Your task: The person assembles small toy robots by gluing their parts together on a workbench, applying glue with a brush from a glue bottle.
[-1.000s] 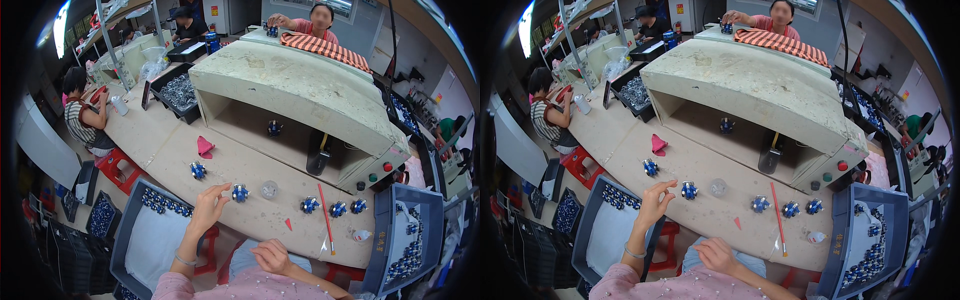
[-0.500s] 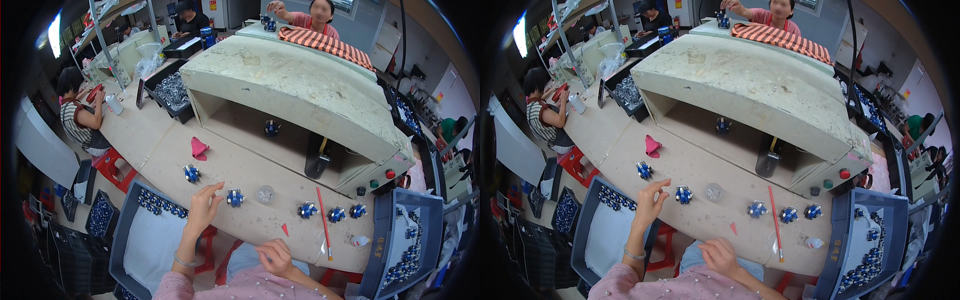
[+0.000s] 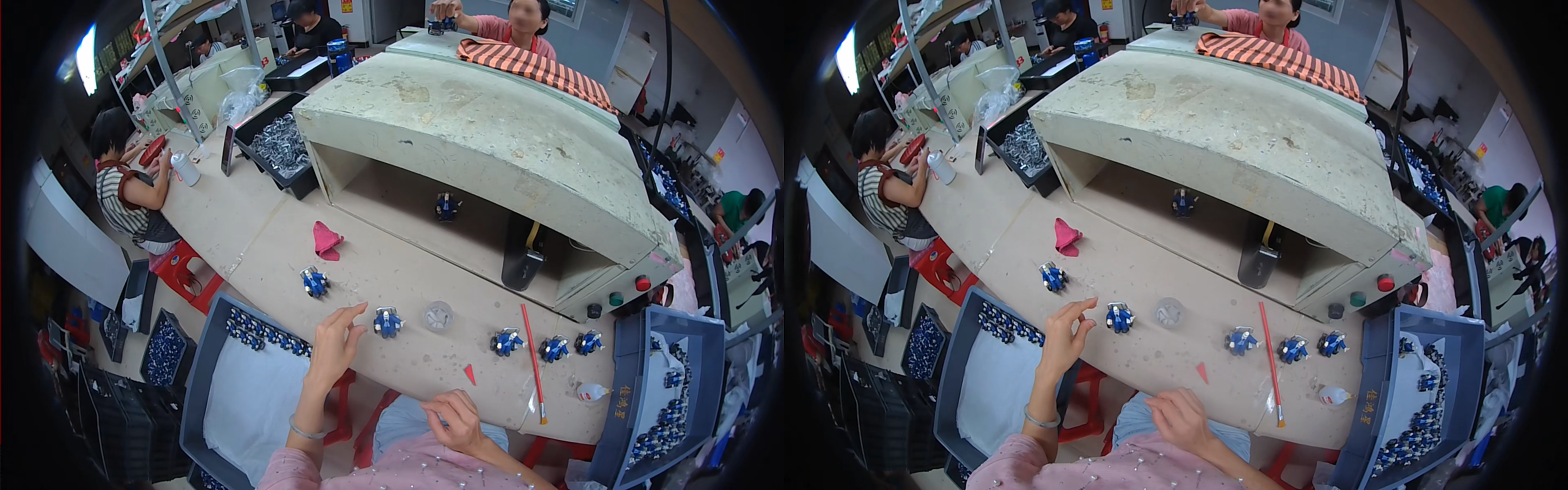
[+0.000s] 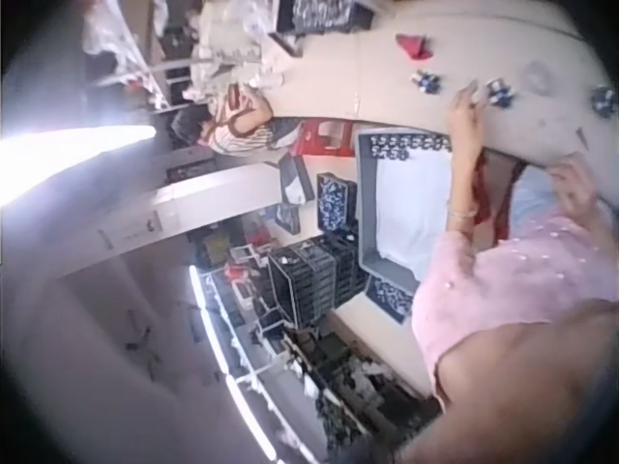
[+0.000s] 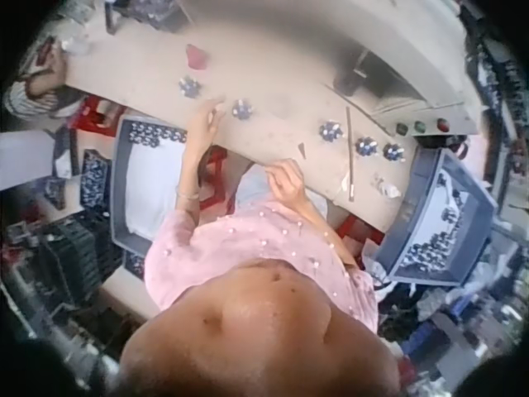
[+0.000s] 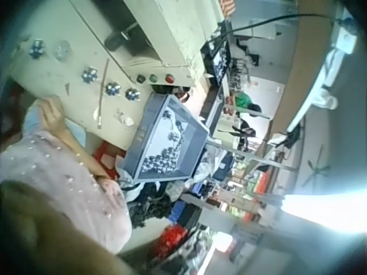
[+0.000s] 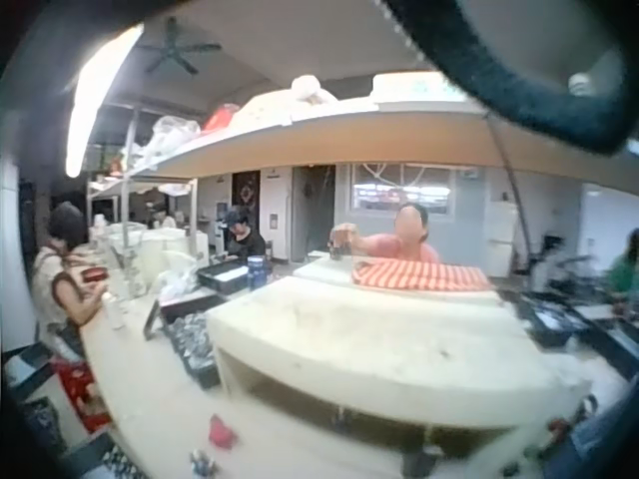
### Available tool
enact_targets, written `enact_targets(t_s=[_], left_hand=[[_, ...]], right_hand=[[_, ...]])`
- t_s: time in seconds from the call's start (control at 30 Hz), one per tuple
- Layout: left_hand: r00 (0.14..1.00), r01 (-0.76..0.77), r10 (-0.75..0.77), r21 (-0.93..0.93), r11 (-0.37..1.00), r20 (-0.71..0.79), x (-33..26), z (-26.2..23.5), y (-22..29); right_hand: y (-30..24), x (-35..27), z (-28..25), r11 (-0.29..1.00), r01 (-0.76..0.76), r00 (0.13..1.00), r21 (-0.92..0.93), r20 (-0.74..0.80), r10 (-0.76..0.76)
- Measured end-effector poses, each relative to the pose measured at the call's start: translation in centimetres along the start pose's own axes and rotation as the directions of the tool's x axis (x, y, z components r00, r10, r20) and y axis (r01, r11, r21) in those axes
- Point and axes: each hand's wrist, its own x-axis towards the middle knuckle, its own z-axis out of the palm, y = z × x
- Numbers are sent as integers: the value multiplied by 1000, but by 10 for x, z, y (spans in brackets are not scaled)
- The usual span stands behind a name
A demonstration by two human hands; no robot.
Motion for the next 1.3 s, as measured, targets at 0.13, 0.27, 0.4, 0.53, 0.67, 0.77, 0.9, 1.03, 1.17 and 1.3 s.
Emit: enact_targets(t_s=[0.13, 0.27, 0.4, 0.53, 0.67, 0.77, 0.9, 1.03, 1.17, 1.3], left_hand=[[1000, 5, -5, -10, 1000, -8, 1, -1, -5], [1000, 10, -10, -14, 1000, -20, 0, -3, -8], [1000, 14, -15, -29, 999, -21, -7, -3, -7], [1000, 15, -15, -11, 1000, -21, -18, -5, -13], [998, 66, -67, -37, 997, -21, -24, -1, -20], [997, 43, -45, -26, 999, -68, -15, -4, -19], [994, 93, -96, -59, 994, -47, -6, -6, -13], [999, 29, -31, -85, 996, -27, -14, 20, -21], [999, -18, 21, -62, 998, 37, -17, 47, -28], [997, 61, -58, -77, 995, 44, -12, 61, -28]], right_hand=[[0, 5, 6, 1000, 3, 1000, 3, 7, -3], [-1, 8, 11, 1000, 15, 1000, 20, 24, -16], [-5, 7, 10, 1000, 27, 999, 14, 26, -28], [-8, 1, 13, 1000, 11, 998, 19, 62, -12], [-12, -3, 14, 999, 6, 997, 32, 79, -8], [-8, 6, 14, 1000, 23, 999, 14, 40, -24], [-1, 23, 14, 999, -24, 999, -25, -30, 23], [7, 40, 15, 971, -239, 968, 17, -76, 240], [7, 48, 13, 942, -332, 936, 56, -101, 336], [9, 42, 13, 934, -355, 931, 40, -79, 357]])
